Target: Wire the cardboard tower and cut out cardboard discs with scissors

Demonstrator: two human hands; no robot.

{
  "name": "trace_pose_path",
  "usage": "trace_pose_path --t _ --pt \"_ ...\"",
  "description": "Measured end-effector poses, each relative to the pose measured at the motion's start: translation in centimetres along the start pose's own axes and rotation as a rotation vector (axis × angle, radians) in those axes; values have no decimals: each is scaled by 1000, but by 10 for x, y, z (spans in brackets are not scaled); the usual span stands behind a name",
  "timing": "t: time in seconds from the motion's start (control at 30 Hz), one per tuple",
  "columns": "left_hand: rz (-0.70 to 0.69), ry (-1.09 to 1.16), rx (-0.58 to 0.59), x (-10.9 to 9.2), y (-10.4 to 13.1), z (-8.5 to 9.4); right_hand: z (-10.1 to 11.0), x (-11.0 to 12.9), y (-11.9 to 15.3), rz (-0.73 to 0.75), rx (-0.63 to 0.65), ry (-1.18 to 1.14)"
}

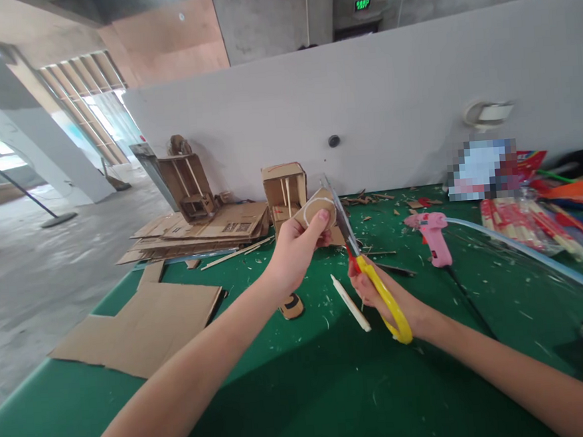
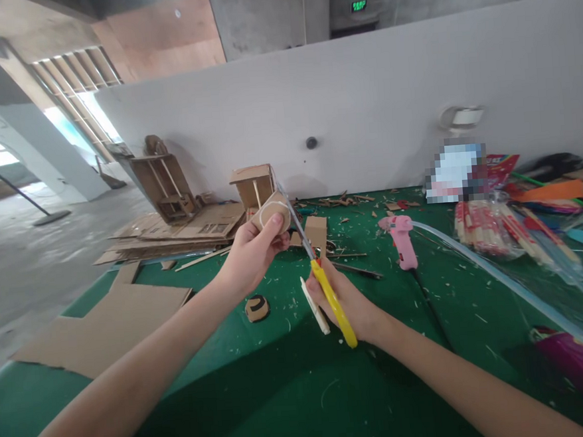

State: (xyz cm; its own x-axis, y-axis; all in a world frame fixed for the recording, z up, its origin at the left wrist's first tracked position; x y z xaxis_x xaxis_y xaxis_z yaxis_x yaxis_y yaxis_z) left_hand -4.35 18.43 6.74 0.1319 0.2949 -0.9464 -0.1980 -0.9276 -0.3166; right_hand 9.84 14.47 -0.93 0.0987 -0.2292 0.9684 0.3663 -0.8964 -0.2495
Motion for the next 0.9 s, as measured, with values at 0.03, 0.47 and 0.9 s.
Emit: trace_pose_path --t 0.03,0.47,0.9 --pt "-3 -24 7 -1 -1 2 1 -1 0 -2 25 -18" --pt "-15 -143 39 -4 -4 12 15 -4 6 -17 102 25" --pt "-88 -147 -65 -1 -2 10 10 2 5 -10 123 -29"
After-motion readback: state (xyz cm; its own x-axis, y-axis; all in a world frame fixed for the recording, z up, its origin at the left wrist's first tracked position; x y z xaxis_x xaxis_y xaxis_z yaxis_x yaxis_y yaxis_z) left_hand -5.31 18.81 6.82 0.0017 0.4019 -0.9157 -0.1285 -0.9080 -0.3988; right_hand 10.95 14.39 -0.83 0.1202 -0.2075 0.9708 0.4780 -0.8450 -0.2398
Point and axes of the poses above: each hand's wrist, its own y-axis away from the middle knuckle, its own z-axis out of the back of the hand, x = y × z, the point moved 3 cm from there along -y, towards the middle knuckle, and after that the axes turned 12 degrees about -y, right-handed, at the moved point
